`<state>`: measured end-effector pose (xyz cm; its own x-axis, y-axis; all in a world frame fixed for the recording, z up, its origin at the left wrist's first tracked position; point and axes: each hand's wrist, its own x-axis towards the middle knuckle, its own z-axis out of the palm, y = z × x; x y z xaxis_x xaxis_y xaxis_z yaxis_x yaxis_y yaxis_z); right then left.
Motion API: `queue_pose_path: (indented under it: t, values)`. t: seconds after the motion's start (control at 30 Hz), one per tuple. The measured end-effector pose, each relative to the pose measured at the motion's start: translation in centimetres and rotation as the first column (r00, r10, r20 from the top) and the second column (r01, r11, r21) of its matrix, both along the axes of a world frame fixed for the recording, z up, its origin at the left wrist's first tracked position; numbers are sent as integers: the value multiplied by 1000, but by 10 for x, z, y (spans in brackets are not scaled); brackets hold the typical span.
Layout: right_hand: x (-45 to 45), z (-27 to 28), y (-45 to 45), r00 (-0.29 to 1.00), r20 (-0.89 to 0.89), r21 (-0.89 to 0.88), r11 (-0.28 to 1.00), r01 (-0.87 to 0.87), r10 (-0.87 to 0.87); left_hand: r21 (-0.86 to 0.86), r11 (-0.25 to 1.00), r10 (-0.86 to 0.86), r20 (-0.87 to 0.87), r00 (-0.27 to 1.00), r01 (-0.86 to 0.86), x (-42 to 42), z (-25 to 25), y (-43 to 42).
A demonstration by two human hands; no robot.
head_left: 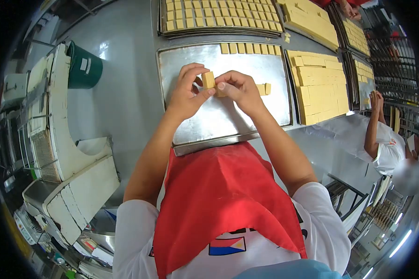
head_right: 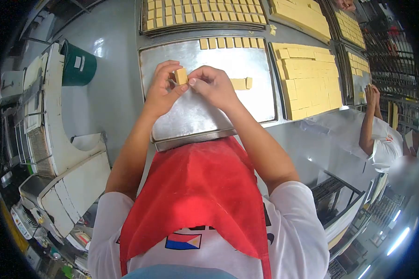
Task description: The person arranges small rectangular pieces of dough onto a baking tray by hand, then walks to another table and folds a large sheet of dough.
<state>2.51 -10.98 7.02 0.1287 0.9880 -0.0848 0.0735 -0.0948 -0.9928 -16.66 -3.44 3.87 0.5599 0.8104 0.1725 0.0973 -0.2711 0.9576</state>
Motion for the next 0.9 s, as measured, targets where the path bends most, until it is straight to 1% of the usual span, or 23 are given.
queue_pose_path:
  t: [0.07, 0.2, 0.27, 0.3, 0.37, 0.4, 0.47, 0.6, 0.7, 0.77, 0.8, 0.87, 0.9]
  values:
    - [-2, 9, 5, 971, -234, -106, 994, 23, -47, -1, 1000, -19, 150, 988, 20, 6, -1, 1]
    - [6, 5, 13, 942, -321, -120, 991, 65, -100, 10, 1000, -13, 170, 985, 11, 20, 3, 1]
    - [9, 4, 17, 912, -381, -101, 987, 123, -153, -196, 981, 34, 230, 973, 12, 27, 6, -1]
    - [12, 1, 19, 911, -384, -103, 987, 120, -151, -197, 980, 36, 226, 974, 9, 28, 7, 0]
    - [16, -4, 23, 936, -290, -108, 979, 175, -200, -479, 870, 75, 356, 931, 114, 30, 7, 3]
    - [18, -6, 25, 936, -293, -110, 979, 172, -197, -481, 870, 78, 353, 932, 109, 34, 9, 3]
    - [19, -10, 27, 968, -168, -77, 981, 175, -186, -507, 860, 165, 186, 969, -49, 40, 11, 4]
    - [24, -19, 33, 963, -209, -71, 985, 159, -171, -519, 852, 175, 148, 973, -75, 45, 7, 12]
    - [24, -28, 36, 960, -227, -91, 985, 149, -166, -554, 830, 166, 136, 977, -64, 44, 10, 18]
    - [26, -32, 39, 957, -242, -81, 986, 146, -161, -550, 833, 124, 73, 990, -64, 45, 14, 24]
    - [27, -34, 41, 957, -242, -82, 986, 142, -158, -550, 832, 127, 72, 989, -67, 44, 10, 29]
    - [30, -37, 44, 975, -149, -145, 979, 145, -166, -506, 862, 30, 19, 999, -16, 41, 2, 39]
    - [32, -37, 46, 975, -148, -146, 979, 142, -164, -507, 862, 32, 19, 999, -18, 41, 5, 43]
